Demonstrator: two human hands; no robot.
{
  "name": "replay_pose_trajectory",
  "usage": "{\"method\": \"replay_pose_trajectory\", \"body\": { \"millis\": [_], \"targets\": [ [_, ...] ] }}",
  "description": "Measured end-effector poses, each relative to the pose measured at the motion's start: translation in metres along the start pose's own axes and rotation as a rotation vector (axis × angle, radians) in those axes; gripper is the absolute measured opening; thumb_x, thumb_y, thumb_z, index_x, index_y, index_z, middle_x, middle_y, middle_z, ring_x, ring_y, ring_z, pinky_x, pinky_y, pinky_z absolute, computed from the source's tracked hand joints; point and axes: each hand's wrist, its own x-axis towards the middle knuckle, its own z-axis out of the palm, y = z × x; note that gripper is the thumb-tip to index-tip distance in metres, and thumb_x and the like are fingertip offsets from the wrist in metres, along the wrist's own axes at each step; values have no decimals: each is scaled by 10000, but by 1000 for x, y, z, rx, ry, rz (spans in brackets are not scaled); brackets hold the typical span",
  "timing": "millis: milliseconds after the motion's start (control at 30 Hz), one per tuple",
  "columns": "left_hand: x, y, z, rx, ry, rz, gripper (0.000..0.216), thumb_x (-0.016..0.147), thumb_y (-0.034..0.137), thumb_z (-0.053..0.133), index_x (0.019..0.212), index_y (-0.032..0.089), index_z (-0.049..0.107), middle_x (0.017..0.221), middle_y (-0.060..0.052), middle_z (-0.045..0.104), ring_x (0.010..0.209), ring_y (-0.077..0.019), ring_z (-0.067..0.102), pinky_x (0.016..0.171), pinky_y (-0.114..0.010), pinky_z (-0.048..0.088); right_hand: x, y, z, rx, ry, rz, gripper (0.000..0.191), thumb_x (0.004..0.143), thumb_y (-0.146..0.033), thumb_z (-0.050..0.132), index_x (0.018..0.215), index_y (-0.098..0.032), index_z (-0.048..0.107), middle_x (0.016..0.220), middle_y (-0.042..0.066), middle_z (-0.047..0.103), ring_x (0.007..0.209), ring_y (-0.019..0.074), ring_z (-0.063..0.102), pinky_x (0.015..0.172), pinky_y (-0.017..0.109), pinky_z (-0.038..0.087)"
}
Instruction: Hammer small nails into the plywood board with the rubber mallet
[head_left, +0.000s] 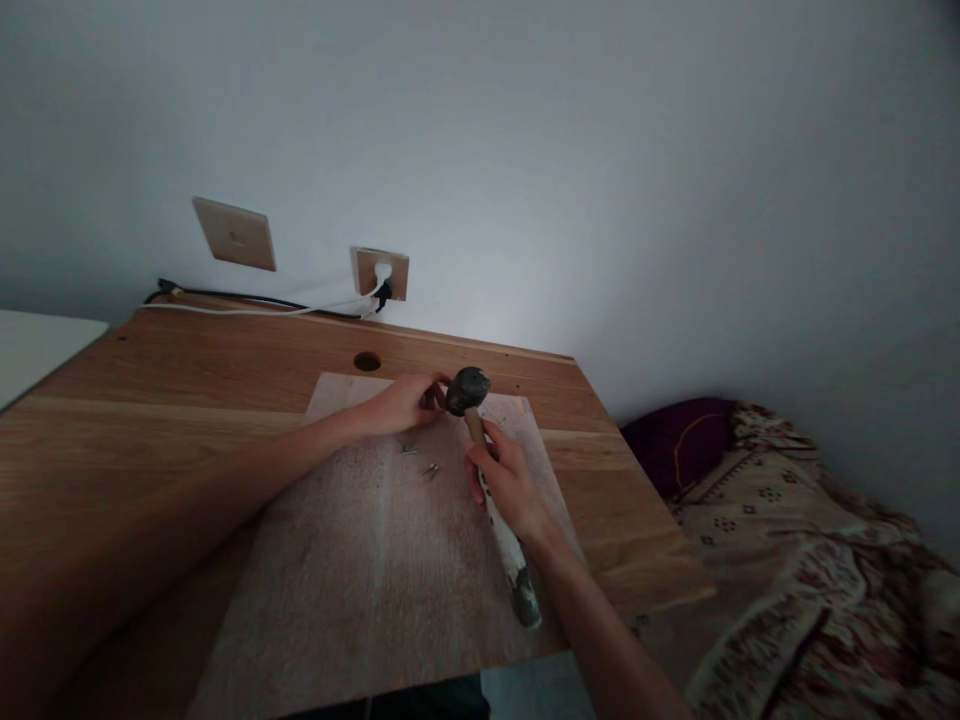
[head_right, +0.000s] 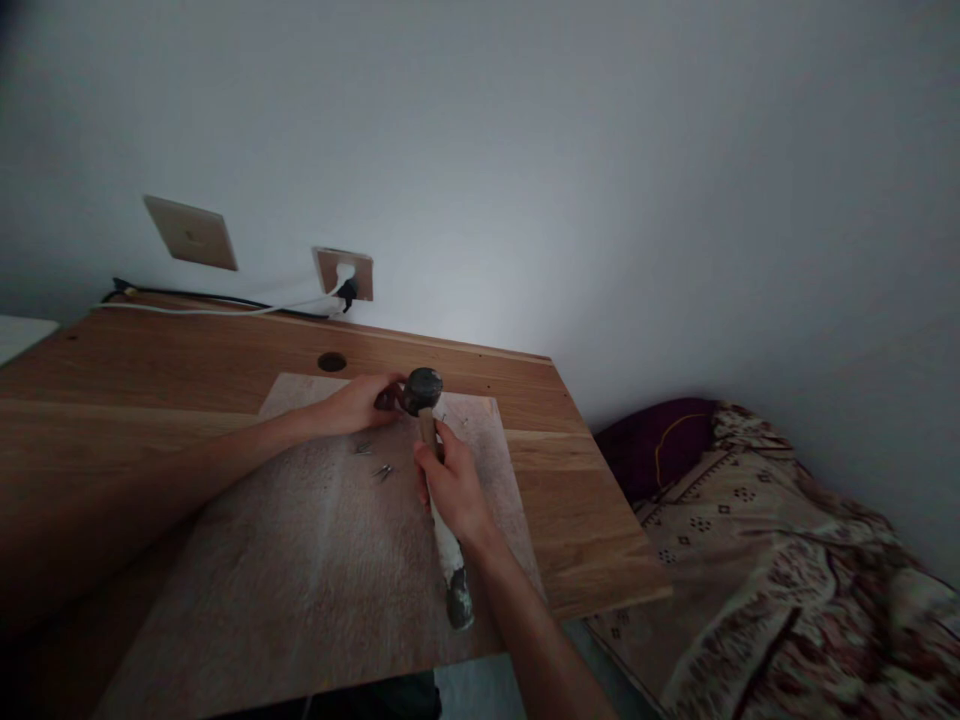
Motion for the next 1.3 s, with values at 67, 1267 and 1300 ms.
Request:
{"method": "replay_pose_trajectory", "body": {
  "millis": [67, 1267, 1300],
  "targets": [
    [-4, 4, -12, 76, -35, 0, 259, 749, 91, 648, 1002, 141, 670, 836, -21, 724, 719, -163, 656, 632, -241, 456, -1, 3, 1, -3, 0, -4, 219, 875, -463, 621, 894, -265, 529, 542, -75, 479, 363, 118, 420, 351, 261, 324],
    [-22, -10, -17, 98, 6, 111, 193, 847, 131, 621, 978, 169, 758, 932, -56, 776, 839, -179, 699, 792, -284, 510, -8, 1, 0, 121, 60, -20, 236, 832, -475, 621, 914, -262, 558, 641, -43, 552, 400, 118, 418, 374, 281, 328],
    [-22, -10, -17, 94, 11, 108, 173, 849, 138, 628, 962, 170, 755, 910, -51, 771, 819, -175, 694, 779, -279, 507, -8, 1, 1, 133, 58, -23, 233, 832, -469, 622, 916, -262, 557, 648, -44, 554, 398, 115, 419, 369, 279, 331]
  ]
}}
